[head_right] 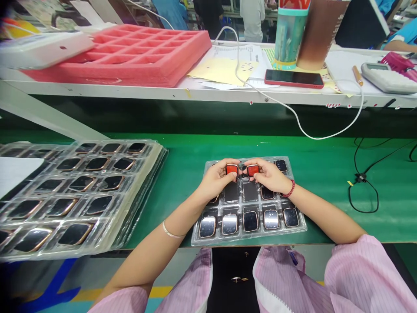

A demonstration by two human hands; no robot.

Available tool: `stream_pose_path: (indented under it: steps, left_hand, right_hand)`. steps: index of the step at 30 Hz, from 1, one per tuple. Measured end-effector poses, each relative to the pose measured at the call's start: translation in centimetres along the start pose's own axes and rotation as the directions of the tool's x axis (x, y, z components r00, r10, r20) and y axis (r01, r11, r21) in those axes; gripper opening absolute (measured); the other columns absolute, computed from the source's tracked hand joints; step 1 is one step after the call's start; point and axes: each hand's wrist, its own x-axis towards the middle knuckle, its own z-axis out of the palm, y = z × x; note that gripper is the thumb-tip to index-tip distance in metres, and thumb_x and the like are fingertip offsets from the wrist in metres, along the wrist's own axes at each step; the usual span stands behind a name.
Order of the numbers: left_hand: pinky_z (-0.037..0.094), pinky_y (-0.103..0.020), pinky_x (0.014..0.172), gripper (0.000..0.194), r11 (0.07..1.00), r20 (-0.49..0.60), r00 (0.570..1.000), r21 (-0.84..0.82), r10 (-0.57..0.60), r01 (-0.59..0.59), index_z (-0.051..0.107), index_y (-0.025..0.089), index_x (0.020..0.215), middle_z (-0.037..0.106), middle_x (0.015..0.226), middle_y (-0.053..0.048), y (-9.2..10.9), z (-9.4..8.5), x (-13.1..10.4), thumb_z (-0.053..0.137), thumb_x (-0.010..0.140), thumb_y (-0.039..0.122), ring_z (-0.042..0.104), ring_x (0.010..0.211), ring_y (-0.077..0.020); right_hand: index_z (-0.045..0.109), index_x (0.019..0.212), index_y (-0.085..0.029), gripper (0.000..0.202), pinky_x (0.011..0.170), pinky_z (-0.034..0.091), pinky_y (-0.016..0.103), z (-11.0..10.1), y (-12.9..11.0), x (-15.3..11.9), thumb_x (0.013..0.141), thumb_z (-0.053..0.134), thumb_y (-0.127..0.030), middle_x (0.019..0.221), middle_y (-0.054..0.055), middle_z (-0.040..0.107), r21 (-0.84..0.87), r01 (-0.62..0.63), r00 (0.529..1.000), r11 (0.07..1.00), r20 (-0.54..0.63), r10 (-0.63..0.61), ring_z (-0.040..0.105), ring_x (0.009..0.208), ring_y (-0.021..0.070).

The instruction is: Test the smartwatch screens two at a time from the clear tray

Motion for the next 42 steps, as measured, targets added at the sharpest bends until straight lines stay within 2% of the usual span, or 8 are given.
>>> stream_pose_path:
  steps: [6, 11, 15, 18, 22, 26, 34, 42]
  left_hand:
    - [0.055, -0.026, 0.063, 0.029, 1.0, 0.016, 1.0, -0.024, -0.018, 0.018, 0.068, 0.015, 0.099, 0.07, 0.085, -0.005, 0.2, 0.1, 0.0, 0.077, 0.078, 0.032, 0.065, 0.076, -0.0164]
    - [0.053, -0.025, 0.058, 0.032, 0.999, 0.019, 0.999, -0.036, -0.038, 0.038, 0.069, 0.016, 0.092, 0.069, 0.077, -0.004, 0.4, 0.1, 0.0, 0.078, 0.076, 0.043, 0.063, 0.067, -0.0153]
    - [0.05, -0.026, 0.056, 0.038, 0.998, 0.015, 0.998, 0.039, -0.054, 0.053, 0.07, 0.016, 0.088, 0.069, 0.076, -0.004, 0.6, -0.1, 0.1, 0.071, 0.08, 0.054, 0.06, 0.06, -0.0144]
    - [0.046, -0.027, 0.054, 0.046, 0.995, 0.013, 0.998, 0.08, -0.06, 0.059, 0.071, 0.017, 0.089, 0.071, 0.076, -0.004, 0.7, -0.3, 0.3, 0.068, 0.08, 0.062, 0.059, 0.057, -0.0155]
    - [0.042, -0.026, 0.051, 0.055, 0.995, 0.001, 0.998, 0.069, -0.07, 0.07, 0.071, 0.017, 0.089, 0.071, 0.08, -0.005, 0.8, -0.6, 0.5, 0.068, 0.075, 0.071, 0.061, 0.061, -0.0173]
    - [0.037, -0.025, 0.05, 0.062, 0.993, -0.019, 0.994, 0.044, -0.105, 0.106, 0.072, 0.018, 0.102, 0.074, 0.087, -0.007, 0.9, -0.7, 0.5, 0.072, 0.07, 0.07, 0.065, 0.063, -0.0189]
    - [0.042, -0.028, 0.058, 0.077, 0.987, 0.003, 0.99, 0.084, -0.141, 0.141, 0.065, 0.014, 0.128, 0.072, 0.11, -0.013, 0.6, -0.8, 0.4, 0.071, 0.071, 0.065, 0.069, 0.079, -0.023]
    - [0.044, -0.028, 0.061, 0.073, 0.986, 0.039, 0.989, 0.09, -0.141, 0.137, 0.063, 0.014, 0.133, 0.072, 0.105, -0.012, 0.7, -0.8, 0.2, 0.073, 0.075, 0.057, 0.068, 0.081, -0.023]
  right_hand:
    - [0.064, 0.121, -0.019, 0.031, 0.07, 0.061, 0.031, -0.2, 0.1, 0.1, 0.091, 0.061, -0.022, 0.11, 0.009, 0.075, 0.044, -0.038, 0.999, 0.998, -0.003, 0.038, 0.073, 0.081, 0.0172]
    - [0.068, 0.113, -0.019, 0.025, 0.068, 0.06, 0.029, 0.2, 0.4, 0.2, 0.092, 0.065, -0.033, 0.1, 0.008, 0.077, 0.138, -0.074, 0.996, 0.988, -0.028, 0.079, 0.071, 0.074, 0.0152]
    - [0.069, 0.106, -0.019, 0.036, 0.064, 0.059, 0.028, 0.7, 0.9, 0.4, 0.088, 0.073, -0.049, 0.092, 0.006, 0.077, 0.205, -0.072, 0.996, 0.976, -0.044, 0.083, 0.069, 0.065, 0.013]
    - [0.069, 0.1, -0.018, 0.046, 0.064, 0.058, 0.026, 0.8, 1.5, 0.8, 0.083, 0.075, -0.06, 0.085, 0.004, 0.075, 0.191, -0.064, 0.997, 0.979, -0.033, 0.071, 0.066, 0.063, 0.0115]
    - [0.067, 0.095, -0.017, 0.053, 0.058, 0.054, 0.024, 0.9, 2.1, 1.2, 0.077, 0.077, -0.066, 0.077, 0.002, 0.071, 0.176, -0.07, 0.996, 0.982, -0.048, 0.08, 0.061, 0.058, 0.01]
    - [0.066, 0.096, -0.017, 0.05, 0.059, 0.053, 0.025, 1.0, 2.3, 1.3, 0.078, 0.077, -0.062, 0.077, 0.002, 0.07, 0.155, -0.064, 0.996, 0.986, -0.047, 0.072, 0.062, 0.061, 0.0116]
    - [0.063, 0.101, -0.016, 0.031, 0.062, 0.052, 0.026, 0.9, 2.0, 1.2, 0.081, 0.075, -0.037, 0.083, 0.003, 0.071, 0.135, -0.072, 0.996, 0.988, -0.047, 0.079, 0.061, 0.062, 0.0109]
    - [0.059, 0.106, -0.017, 0.028, 0.065, 0.051, 0.026, 0.9, 2.2, 1.0, 0.081, 0.07, -0.024, 0.091, 0.003, 0.07, 0.15, -0.026, 0.999, 0.988, -0.034, 0.032, 0.061, 0.064, 0.01]
